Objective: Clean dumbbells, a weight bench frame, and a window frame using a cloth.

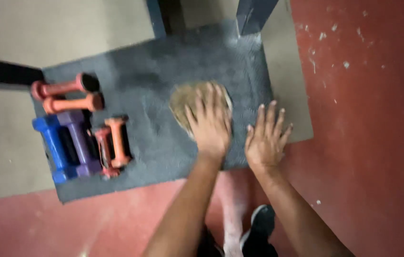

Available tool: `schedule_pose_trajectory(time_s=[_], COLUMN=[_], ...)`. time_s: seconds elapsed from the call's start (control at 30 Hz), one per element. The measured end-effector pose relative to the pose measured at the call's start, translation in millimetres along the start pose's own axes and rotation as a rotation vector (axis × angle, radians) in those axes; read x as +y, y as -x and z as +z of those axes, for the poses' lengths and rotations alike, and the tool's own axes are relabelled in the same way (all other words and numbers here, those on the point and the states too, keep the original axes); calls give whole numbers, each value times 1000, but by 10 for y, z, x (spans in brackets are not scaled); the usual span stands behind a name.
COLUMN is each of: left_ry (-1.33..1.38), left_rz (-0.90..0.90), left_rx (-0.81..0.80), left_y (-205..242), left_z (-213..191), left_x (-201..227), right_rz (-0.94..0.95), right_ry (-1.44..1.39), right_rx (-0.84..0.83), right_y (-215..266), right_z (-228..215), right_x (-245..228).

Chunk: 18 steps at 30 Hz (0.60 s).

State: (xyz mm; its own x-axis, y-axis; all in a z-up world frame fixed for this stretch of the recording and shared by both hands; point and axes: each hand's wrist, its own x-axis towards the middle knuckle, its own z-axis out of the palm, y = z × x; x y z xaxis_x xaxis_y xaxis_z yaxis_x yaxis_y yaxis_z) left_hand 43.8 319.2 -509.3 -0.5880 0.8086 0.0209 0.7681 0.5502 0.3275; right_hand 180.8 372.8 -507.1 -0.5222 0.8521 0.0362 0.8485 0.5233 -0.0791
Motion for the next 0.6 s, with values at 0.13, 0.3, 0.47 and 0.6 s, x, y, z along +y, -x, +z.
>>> schedule_pose_trajectory(time_s=[0.13,0.3,0.47,0.6], left_ry=[-14,18,-136,115], left_rz=[83,163,79,110], left_rx=[-38,-123,48,-35], left_y=[108,-286,-1184,-659], left_z=[-25,12,236,303], left_x=[-9,-260,-194,141], right_rz=[-81,-319,-287,-259], right_ry=[-28,-192,-256,-193], right_rx=[-74,-105,-120,-87], right_y=[-376,-494,-479,-573], right_z=[119,76,-3,-28], right_x=[-92,-170,-235,-211])
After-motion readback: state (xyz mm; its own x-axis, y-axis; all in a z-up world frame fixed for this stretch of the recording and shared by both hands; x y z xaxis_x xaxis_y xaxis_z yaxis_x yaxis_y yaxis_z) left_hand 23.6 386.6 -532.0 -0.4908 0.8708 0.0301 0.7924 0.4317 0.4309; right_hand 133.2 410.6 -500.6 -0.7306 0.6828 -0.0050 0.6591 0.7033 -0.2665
